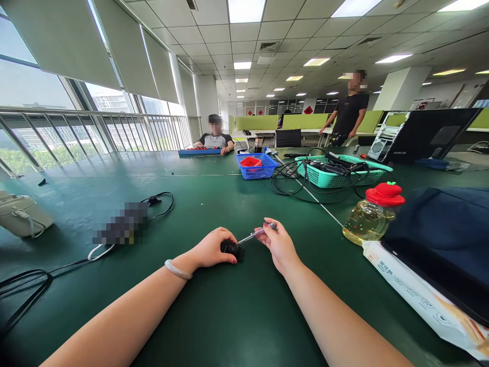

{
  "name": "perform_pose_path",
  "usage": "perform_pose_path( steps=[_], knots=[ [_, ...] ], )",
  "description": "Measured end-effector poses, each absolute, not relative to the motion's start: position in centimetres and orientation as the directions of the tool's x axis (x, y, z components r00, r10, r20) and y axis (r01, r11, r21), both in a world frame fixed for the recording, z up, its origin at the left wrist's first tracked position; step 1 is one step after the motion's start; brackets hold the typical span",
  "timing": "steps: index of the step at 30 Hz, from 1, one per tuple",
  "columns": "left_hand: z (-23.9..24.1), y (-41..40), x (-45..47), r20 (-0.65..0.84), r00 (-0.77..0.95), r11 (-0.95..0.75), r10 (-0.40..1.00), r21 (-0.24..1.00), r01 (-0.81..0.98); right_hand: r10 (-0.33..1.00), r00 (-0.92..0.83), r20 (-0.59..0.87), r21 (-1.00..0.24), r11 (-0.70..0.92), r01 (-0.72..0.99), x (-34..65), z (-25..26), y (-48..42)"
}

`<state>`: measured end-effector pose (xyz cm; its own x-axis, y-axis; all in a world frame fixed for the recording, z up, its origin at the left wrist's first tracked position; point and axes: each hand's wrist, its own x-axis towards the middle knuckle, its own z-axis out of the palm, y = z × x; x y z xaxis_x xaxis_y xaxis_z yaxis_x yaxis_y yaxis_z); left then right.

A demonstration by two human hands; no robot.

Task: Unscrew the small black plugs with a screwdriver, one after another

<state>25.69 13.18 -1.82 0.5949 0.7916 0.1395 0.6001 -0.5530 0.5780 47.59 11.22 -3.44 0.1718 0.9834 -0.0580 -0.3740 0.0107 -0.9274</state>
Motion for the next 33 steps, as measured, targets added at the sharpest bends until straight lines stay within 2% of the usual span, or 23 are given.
perform_pose_path(
  steps=[8,14,22,29,33],
  knots=[
    [-2.2,13.3,25.7,0.166,0.601,-0.578,0.782,0.555,0.598,0.983,0.166,-0.073,-0.902,0.006,-0.432,48.1,-4.3,11.7],
    [-2.1,13.2,25.7,0.173,0.574,-0.566,0.8,0.535,0.627,0.988,0.151,-0.025,-0.896,0.045,-0.441,48.5,-4.9,12.0],
    [-2.0,13.2,25.7,0.182,0.568,-0.568,0.803,0.527,0.633,0.981,0.17,-0.096,-0.875,-0.002,-0.485,48.2,-4.3,11.8],
    [-1.9,13.2,25.8,0.183,0.539,-0.543,0.822,0.536,0.646,0.994,0.094,-0.053,-0.879,-0.002,-0.477,48.4,-4.4,11.8],
    [-2.0,13.2,25.8,0.19,0.543,-0.554,0.818,0.513,0.656,0.995,0.027,-0.1,-0.871,-0.074,-0.486,48.1,-4.0,11.4]
  ],
)
